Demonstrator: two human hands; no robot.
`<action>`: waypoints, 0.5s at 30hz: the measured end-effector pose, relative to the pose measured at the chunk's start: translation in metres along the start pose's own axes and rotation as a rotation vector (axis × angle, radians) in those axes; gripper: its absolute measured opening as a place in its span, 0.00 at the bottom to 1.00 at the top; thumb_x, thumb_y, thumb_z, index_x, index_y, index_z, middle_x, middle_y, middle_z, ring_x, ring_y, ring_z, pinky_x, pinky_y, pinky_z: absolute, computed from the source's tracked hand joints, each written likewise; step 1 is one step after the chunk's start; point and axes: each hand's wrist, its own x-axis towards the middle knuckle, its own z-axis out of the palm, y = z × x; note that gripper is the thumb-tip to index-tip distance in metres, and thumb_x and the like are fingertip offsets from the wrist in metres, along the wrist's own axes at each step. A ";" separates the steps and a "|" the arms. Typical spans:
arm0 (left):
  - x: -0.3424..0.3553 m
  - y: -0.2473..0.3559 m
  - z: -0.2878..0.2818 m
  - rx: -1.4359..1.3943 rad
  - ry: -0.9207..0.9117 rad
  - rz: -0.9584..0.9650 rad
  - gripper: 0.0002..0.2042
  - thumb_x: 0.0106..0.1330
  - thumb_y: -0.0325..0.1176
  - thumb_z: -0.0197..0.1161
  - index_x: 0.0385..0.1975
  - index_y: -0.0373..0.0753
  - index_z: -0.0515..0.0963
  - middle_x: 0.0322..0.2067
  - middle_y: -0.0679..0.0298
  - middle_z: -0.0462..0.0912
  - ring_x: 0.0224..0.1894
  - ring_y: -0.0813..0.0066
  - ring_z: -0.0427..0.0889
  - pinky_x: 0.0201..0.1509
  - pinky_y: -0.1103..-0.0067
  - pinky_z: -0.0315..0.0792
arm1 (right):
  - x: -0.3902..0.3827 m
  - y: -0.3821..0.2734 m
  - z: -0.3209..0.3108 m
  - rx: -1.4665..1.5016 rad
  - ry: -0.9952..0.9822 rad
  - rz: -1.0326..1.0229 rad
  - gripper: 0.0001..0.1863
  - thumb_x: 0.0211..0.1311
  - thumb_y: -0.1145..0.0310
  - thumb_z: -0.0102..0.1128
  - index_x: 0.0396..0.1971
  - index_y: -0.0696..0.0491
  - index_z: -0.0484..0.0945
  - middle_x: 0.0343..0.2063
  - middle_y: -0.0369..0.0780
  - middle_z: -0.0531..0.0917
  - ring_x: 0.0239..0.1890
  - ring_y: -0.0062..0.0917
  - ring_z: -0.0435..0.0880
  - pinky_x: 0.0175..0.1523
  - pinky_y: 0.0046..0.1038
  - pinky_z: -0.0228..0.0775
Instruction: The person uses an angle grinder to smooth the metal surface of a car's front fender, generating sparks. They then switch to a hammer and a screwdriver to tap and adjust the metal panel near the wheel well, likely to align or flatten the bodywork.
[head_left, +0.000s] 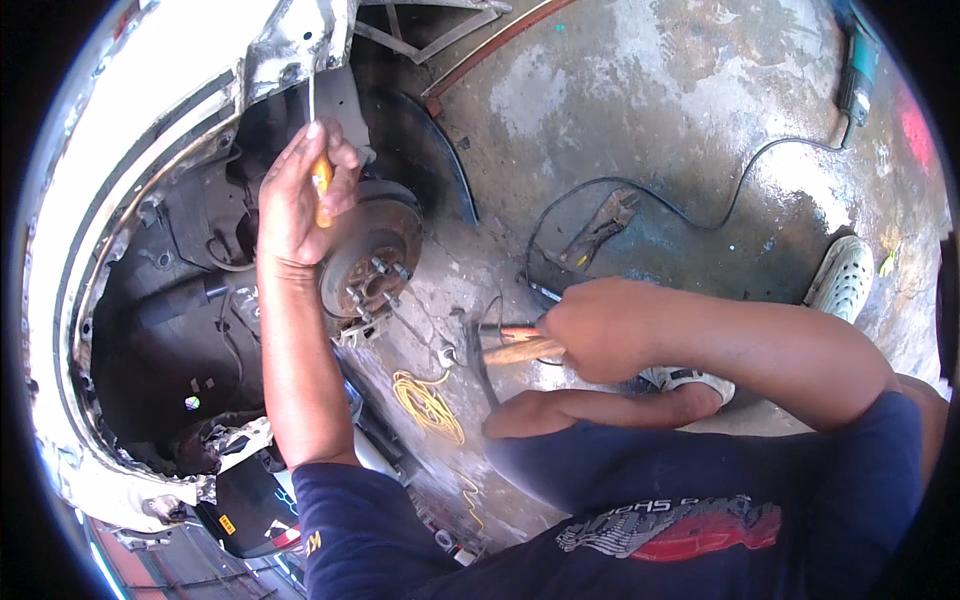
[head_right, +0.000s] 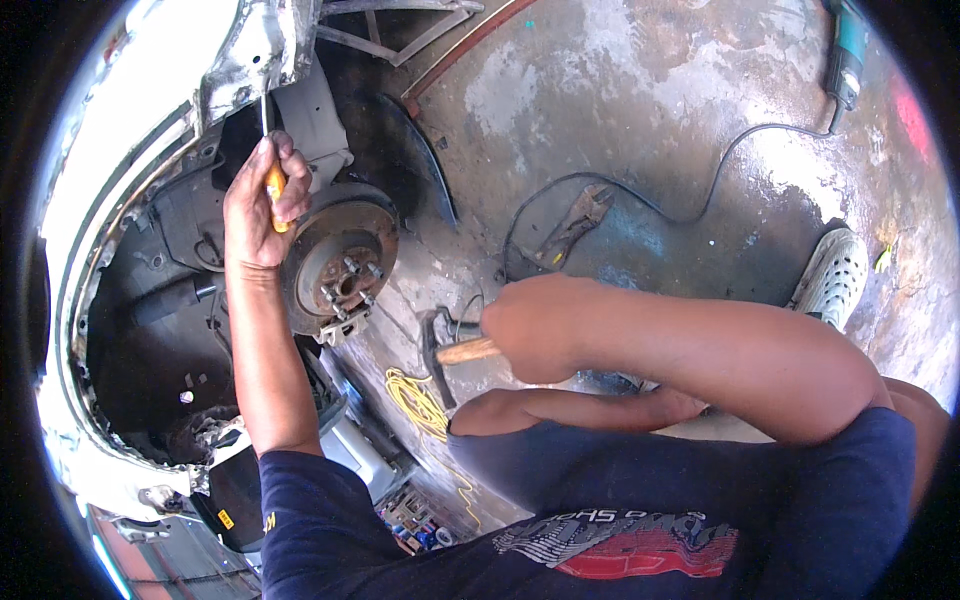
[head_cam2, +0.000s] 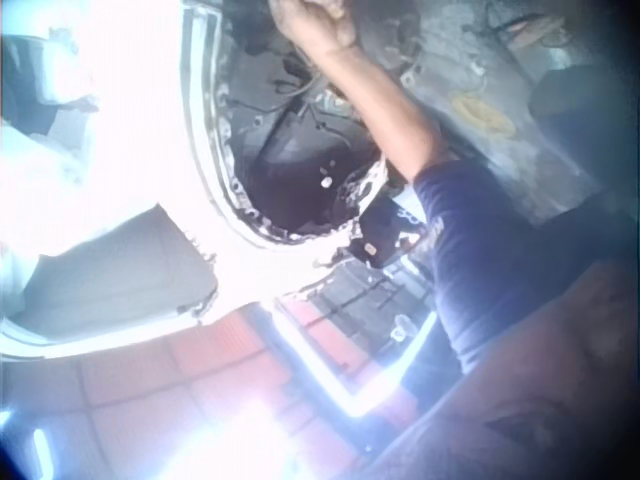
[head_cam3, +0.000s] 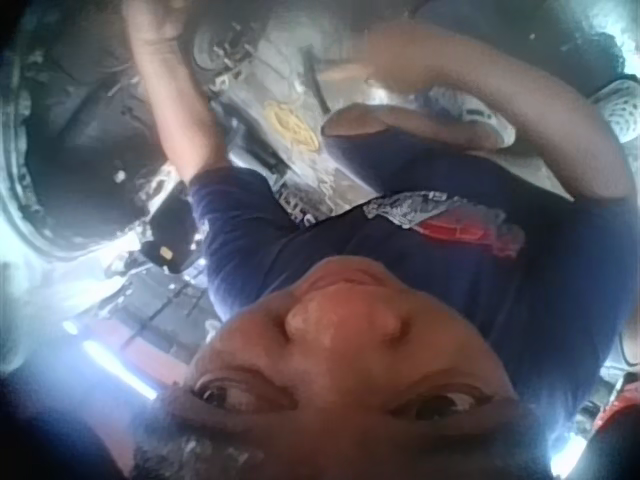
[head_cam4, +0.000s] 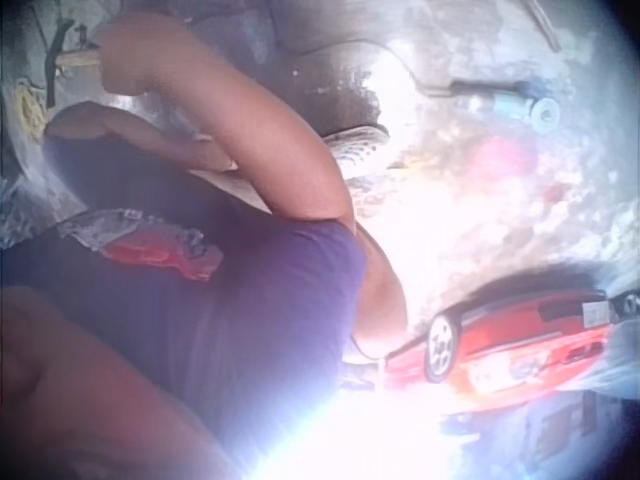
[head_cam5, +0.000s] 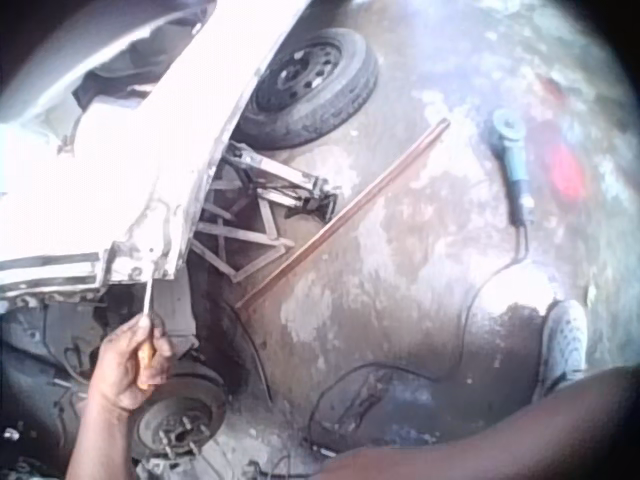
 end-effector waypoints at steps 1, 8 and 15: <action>0.006 -0.007 0.010 -0.078 0.060 0.023 0.11 0.83 0.40 0.58 0.46 0.38 0.74 0.34 0.65 0.81 0.21 0.86 0.72 0.20 0.87 0.64 | -0.002 0.009 0.002 0.001 0.015 0.012 0.13 0.60 0.71 0.63 0.43 0.59 0.88 0.40 0.54 0.89 0.47 0.49 0.90 0.53 0.47 0.81; 0.042 -0.053 0.116 -0.381 0.539 0.282 0.09 0.81 0.38 0.59 0.39 0.41 0.73 0.27 0.68 0.72 0.20 0.82 0.65 0.21 0.82 0.60 | 0.004 0.033 -0.013 0.000 0.108 0.025 0.14 0.61 0.68 0.63 0.44 0.57 0.88 0.40 0.53 0.89 0.48 0.49 0.89 0.55 0.47 0.80; -0.003 -0.010 0.044 0.455 0.525 0.055 0.15 0.75 0.46 0.68 0.42 0.39 0.80 0.27 0.71 0.76 0.20 0.87 0.68 0.22 0.84 0.62 | 0.005 0.043 -0.017 -0.164 0.035 0.176 0.12 0.62 0.66 0.68 0.42 0.57 0.85 0.36 0.52 0.88 0.46 0.51 0.88 0.52 0.48 0.78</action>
